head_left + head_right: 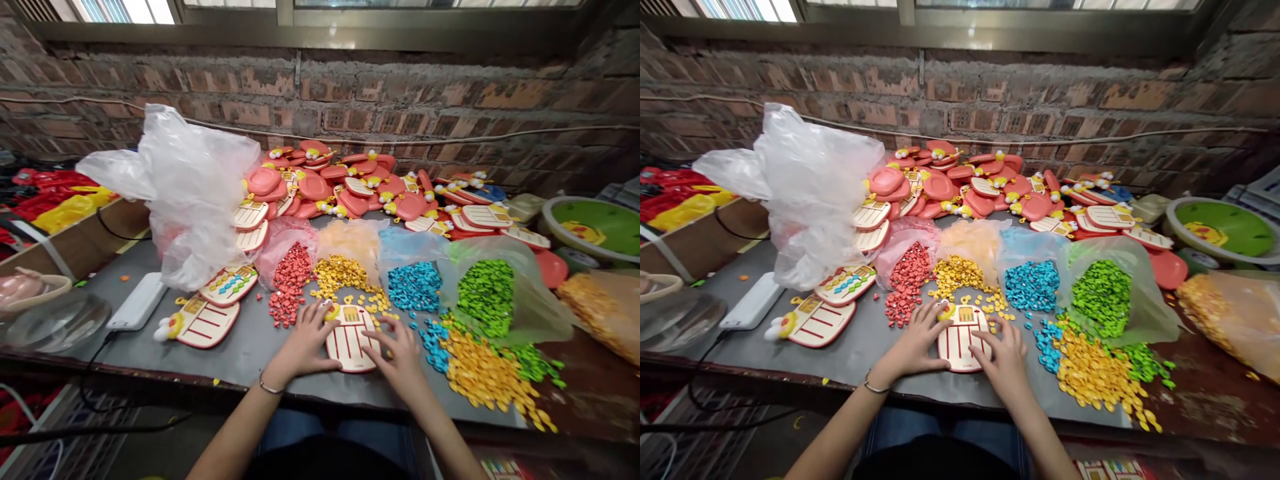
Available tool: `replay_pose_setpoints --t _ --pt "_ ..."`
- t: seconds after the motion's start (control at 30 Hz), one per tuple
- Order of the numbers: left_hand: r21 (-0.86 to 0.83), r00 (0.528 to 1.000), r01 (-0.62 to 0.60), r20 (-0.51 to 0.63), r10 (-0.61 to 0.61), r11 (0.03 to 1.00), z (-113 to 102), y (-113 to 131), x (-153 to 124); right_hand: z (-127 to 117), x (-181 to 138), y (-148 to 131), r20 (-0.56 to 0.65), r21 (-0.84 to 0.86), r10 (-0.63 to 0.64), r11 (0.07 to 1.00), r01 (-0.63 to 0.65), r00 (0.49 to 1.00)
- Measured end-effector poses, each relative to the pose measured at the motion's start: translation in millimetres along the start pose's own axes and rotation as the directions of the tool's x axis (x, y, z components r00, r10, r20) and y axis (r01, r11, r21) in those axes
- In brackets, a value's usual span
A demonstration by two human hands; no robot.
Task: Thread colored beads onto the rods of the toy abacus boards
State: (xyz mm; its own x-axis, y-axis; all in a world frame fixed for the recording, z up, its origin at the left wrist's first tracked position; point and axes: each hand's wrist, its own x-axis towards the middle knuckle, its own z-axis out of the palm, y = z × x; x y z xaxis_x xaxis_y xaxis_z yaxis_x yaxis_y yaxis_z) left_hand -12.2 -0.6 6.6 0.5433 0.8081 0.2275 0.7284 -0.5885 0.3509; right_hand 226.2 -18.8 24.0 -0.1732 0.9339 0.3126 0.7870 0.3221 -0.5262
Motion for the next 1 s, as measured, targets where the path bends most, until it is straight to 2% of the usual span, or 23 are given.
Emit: replay_pose_setpoints --t 0.1,0.17,0.23,0.27,0.33,0.43,0.5,0.6,0.67,0.73,0.8,0.87,1.0 --pt "0.026 1.000 -0.021 0.008 0.021 0.999 4.3 -0.4 -0.1 9.6 61.5 -21.5 0.035 0.156 -0.190 0.971 0.183 0.981" --pt "0.028 1.000 -0.017 0.013 0.017 0.999 5.8 -0.7 0.1 32.7 104.6 -39.6 0.095 0.294 -0.314 0.916 0.274 0.945" --pt "0.024 1.000 0.009 0.028 -0.010 1.000 6.6 -1.1 0.3 63.8 141.5 -55.6 0.206 0.344 -0.398 0.885 0.315 0.894" --pt "0.021 0.999 0.024 0.040 -0.025 0.999 6.7 -1.2 0.5 79.8 156.0 -61.9 0.266 0.337 -0.396 0.892 0.300 0.879" --pt "0.019 0.997 0.048 0.066 -0.049 0.999 6.7 -1.5 0.8 107.2 176.5 -69.9 0.352 0.301 -0.311 0.931 0.208 0.883" --pt "0.021 0.995 0.061 0.084 -0.062 0.998 6.5 -2.4 0.9 125.9 188.1 -70.8 0.389 0.276 -0.255 0.949 0.152 0.885" --pt "0.024 0.995 0.061 0.081 -0.063 0.998 6.7 -3.1 0.8 120.8 186.2 -64.1 0.354 0.323 -0.312 0.925 0.198 0.881" --pt "0.038 0.995 0.060 0.079 -0.062 0.998 7.5 -4.4 1.0 91.2 171.9 -42.8 0.199 0.487 -0.383 0.837 0.248 0.902" --pt "0.046 0.995 0.060 0.076 -0.064 0.997 8.4 -5.1 1.0 63.0 155.8 -22.6 0.102 0.585 -0.326 0.784 0.208 0.940" --pt "0.049 0.996 0.063 0.066 -0.066 0.997 9.7 -6.0 0.8 34.9 136.3 -0.6 0.057 0.608 -0.228 0.780 0.147 0.972" --pt "0.048 0.996 0.068 0.059 -0.070 0.997 11.2 -6.9 0.4 13.1 116.3 19.8 0.047 0.534 -0.172 0.837 0.121 0.984" --pt "0.049 0.996 0.071 0.055 -0.074 0.996 12.6 -7.8 0.1 2.4 99.3 35.4 0.071 0.406 -0.175 0.904 0.132 0.982" --pt "0.057 0.994 0.083 0.063 -0.087 0.995 13.1 -8.3 1.0 11.3 82.0 49.3 0.182 0.222 -0.262 0.950 0.220 0.948"
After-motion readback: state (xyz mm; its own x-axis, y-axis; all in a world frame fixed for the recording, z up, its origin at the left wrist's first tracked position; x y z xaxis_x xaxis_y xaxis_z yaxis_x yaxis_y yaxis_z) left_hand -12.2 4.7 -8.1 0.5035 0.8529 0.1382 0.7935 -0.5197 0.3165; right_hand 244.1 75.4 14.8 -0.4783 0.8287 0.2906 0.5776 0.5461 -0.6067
